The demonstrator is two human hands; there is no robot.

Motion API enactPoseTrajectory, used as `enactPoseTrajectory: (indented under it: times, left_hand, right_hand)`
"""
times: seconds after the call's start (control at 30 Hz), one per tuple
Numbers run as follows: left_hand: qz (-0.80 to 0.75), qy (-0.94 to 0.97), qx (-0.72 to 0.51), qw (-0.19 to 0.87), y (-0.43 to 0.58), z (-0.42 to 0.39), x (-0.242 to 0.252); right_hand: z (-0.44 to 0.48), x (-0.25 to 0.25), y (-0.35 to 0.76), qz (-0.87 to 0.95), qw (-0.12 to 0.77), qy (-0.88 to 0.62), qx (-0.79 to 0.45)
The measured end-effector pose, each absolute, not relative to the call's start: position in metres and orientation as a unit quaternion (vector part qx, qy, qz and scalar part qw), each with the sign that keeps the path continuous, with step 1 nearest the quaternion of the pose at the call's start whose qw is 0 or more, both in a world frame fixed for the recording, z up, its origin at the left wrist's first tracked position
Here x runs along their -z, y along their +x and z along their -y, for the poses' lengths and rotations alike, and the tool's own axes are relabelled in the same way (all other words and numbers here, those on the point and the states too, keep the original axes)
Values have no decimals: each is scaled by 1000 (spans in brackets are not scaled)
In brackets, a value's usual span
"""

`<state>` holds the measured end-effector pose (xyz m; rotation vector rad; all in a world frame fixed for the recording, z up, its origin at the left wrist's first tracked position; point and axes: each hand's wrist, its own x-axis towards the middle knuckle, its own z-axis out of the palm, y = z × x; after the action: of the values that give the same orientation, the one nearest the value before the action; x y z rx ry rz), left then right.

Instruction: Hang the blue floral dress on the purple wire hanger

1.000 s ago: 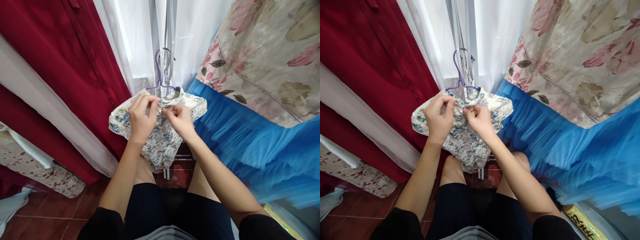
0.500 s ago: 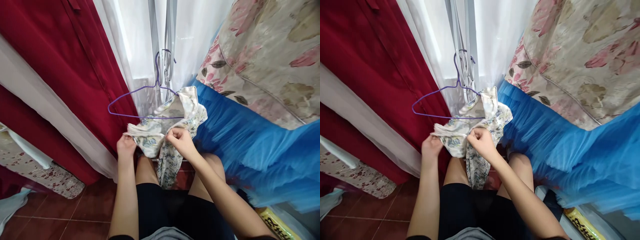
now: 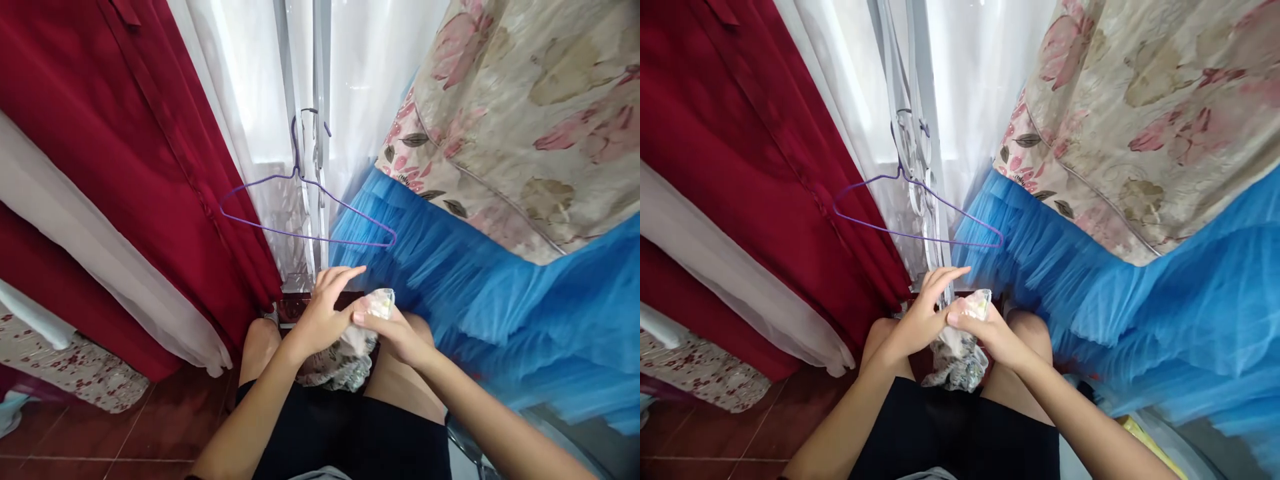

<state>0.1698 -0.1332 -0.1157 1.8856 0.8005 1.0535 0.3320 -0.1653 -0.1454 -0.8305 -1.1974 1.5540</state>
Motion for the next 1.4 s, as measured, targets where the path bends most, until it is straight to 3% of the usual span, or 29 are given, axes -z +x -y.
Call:
enactPoseTrajectory:
  times: [0.1, 0.17, 0.27, 0.4, 0.47, 0.57, 0.7, 0.97, 1.07, 1.2, 1.3, 1.4]
  left_hand:
    - [-229, 755, -242, 565, 164, 129, 133]
    - [-223, 764, -143, 589, 158, 127, 148]
    - [-312, 817, -109, 472, 143, 123, 161]
    - [-385, 854, -191, 293, 116, 114, 152]
    - [-385, 859, -261, 216, 106, 113, 137]
    - [-373, 846, -347, 156, 96, 121, 109]
    - [-419, 811, -377, 156, 69, 128, 83]
    - [-481, 748, -274, 366, -32, 86, 96]
    - [-467, 756, -250, 384, -40, 75, 98]
    - [-450, 837, -175, 256, -49, 54, 96]
    - [-485, 855, -144, 111, -68, 30, 94]
    - [-549, 819, -162, 33, -86, 3, 77]
  right_hand:
    - [166, 125, 354, 531, 412, -305, -675]
    - [162, 106, 377, 604, 356, -294, -649]
    - [145, 75, 413, 687, 356, -339, -534]
    - [86, 41, 443, 709, 473, -406, -329]
    - [42, 32, 440, 684, 544, -395, -285]
    - [-17, 26, 412, 633, 580, -372, -352]
    - [-43, 28, 361, 622, 455, -395, -499]
    - [-9, 34, 353, 638, 362, -336, -591]
    - [-2, 40, 350, 610, 375, -338, -611]
    - [-2, 42, 354, 550, 417, -378, -617]
    - [-1, 36, 362, 542, 405, -400, -618]
    - [1, 27, 367, 535, 384, -413, -629]
